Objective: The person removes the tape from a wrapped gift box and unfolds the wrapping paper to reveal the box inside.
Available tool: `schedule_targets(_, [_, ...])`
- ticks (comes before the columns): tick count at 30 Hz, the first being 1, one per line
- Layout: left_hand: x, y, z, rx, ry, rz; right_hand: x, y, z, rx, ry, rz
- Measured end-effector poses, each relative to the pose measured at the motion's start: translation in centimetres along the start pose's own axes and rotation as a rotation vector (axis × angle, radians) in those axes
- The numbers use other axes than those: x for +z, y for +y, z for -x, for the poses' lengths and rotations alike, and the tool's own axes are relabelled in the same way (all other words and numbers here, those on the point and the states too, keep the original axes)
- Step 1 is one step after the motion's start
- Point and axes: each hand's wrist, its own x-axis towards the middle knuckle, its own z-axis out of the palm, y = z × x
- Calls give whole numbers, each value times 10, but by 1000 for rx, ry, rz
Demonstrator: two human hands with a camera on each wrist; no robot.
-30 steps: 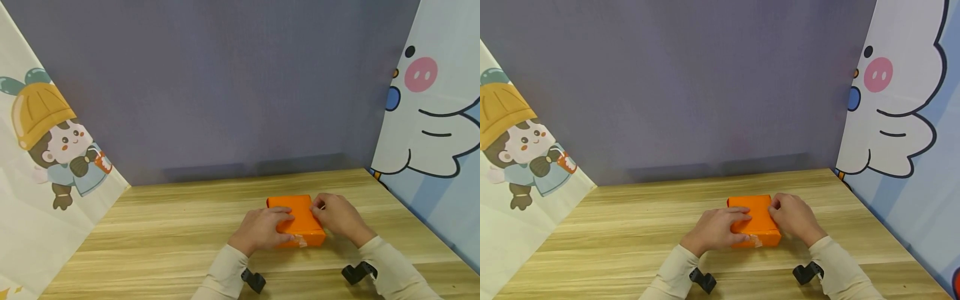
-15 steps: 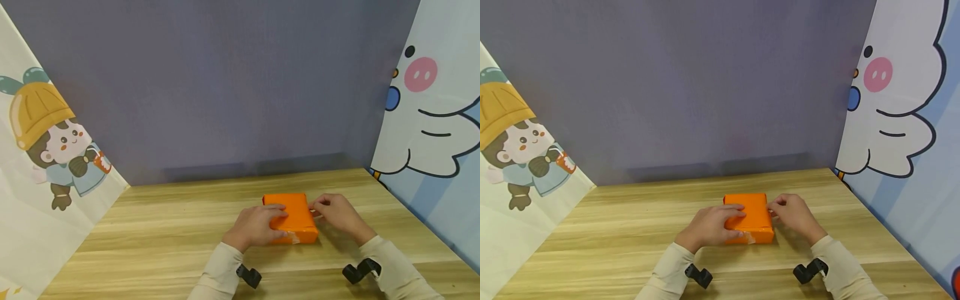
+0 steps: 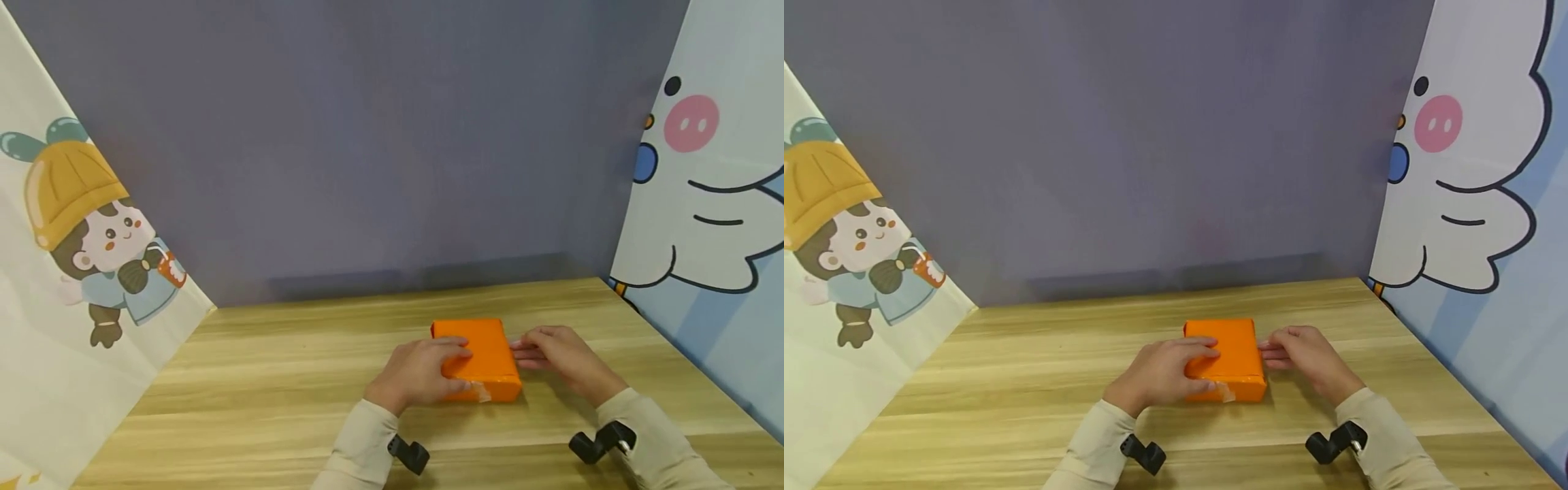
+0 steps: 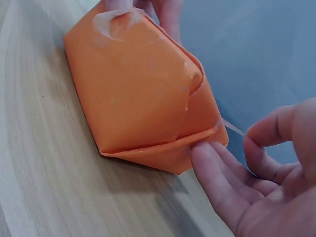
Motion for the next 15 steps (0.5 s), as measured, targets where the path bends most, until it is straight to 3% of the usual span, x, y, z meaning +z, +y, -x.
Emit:
schedule_targets(3, [0,1,0,-5,1,9,-6,3,-1,28,-39,-136])
schedule_targets(8, [-1,0,0,-6,-3,24,-20,8,-1,69,-20,-281])
schedule_targets(12, [-1,-2,1,-8,-13,39,-26,12,-2,70,-7,-266])
schedule_targets(15, [-1,-3,2,-14,-16,42,-27,14,-4,71,33,-181])
